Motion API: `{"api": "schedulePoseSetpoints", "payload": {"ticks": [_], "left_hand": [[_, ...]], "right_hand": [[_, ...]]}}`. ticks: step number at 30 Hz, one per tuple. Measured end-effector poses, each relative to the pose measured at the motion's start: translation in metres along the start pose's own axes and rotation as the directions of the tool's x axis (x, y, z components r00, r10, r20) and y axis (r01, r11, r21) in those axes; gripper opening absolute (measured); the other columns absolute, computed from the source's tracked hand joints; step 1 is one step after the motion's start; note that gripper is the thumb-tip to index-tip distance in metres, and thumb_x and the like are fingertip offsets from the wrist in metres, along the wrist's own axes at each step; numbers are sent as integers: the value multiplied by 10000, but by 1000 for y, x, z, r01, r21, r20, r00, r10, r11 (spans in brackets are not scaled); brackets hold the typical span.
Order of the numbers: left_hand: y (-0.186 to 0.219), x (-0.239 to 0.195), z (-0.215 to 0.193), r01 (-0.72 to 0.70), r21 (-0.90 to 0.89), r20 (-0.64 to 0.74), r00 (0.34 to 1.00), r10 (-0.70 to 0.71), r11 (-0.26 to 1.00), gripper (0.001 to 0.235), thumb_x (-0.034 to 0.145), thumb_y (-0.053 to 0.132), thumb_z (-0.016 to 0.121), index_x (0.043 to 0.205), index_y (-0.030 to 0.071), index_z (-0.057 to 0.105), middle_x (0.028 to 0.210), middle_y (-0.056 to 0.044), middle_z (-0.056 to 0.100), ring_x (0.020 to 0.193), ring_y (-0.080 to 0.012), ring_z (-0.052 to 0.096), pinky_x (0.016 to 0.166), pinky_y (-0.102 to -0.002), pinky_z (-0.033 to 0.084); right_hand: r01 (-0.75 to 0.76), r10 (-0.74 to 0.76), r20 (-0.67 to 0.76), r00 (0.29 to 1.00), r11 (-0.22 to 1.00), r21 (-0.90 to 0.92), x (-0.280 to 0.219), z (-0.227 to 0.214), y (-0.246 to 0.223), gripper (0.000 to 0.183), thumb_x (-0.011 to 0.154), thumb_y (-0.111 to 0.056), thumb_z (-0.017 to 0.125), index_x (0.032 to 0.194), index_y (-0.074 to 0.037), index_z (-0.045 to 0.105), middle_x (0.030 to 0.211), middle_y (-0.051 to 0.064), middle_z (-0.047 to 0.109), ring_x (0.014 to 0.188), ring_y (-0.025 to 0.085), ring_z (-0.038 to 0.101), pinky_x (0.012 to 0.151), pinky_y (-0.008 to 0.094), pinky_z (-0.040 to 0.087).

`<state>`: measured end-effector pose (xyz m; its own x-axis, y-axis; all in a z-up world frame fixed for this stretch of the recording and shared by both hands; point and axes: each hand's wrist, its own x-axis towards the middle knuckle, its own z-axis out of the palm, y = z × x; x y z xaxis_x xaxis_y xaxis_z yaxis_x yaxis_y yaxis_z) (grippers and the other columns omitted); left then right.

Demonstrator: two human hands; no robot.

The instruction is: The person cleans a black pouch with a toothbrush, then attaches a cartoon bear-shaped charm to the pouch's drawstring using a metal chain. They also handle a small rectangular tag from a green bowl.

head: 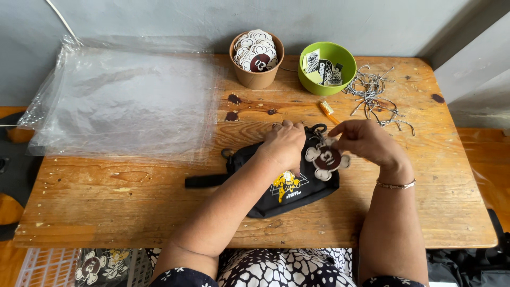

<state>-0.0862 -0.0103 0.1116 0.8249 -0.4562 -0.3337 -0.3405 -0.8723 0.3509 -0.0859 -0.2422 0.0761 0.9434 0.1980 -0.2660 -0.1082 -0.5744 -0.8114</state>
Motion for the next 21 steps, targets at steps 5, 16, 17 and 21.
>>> {"api": "schedulePoseSetpoints", "payload": {"ticks": [5, 16, 17, 21], "left_hand": [[-15, 32, 34, -130, -72, -118, 986, 121, 989, 1036, 548, 3, 988, 1361, -147, 362, 1215, -337, 510, 1161, -593, 570, 940, -675, 507], [10, -55, -9, 32, -37, -72, 997, -35, 999, 601, 1001, 192, 568, 1504, -76, 378, 1608, -356, 225, 1531, -531, 100, 1195, -692, 87], [14, -65, -14, 83, -52, -54, 995, -86, 995, 654, 1021, 266, 546, 1521, -96, 332, 1633, -363, 137, 1531, -540, 32, 1178, -716, 27], [16, -86, -8, 137, -78, 4, 991, -137, 988, 876, 1006, 461, 553, 1567, -112, 202, 1670, -352, -19, 1527, -547, -100, 1144, -762, -60]], "right_hand": [[-86, 80, 96, 992, 995, 58, 3, 6, 1, 329, 767, 41, 762, 1095, 52, 736, 694, 198, 736, 536, 224, 673, 439, 313, 552], [-225, 234, 59, 971, 966, -126, -12, -3, -23, 270, 799, -149, 834, 952, 68, 785, 809, 242, 769, 603, 300, 754, 413, 320, 541], [-221, 233, 51, 971, 961, -164, -10, -3, -22, 291, 785, -201, 853, 911, 55, 798, 792, 219, 752, 607, 283, 736, 421, 316, 536], [-243, 255, 49, 966, 955, -172, 1, 1, -3, 377, 739, -306, 901, 882, 33, 817, 732, 196, 718, 661, 269, 713, 510, 331, 582]]}}
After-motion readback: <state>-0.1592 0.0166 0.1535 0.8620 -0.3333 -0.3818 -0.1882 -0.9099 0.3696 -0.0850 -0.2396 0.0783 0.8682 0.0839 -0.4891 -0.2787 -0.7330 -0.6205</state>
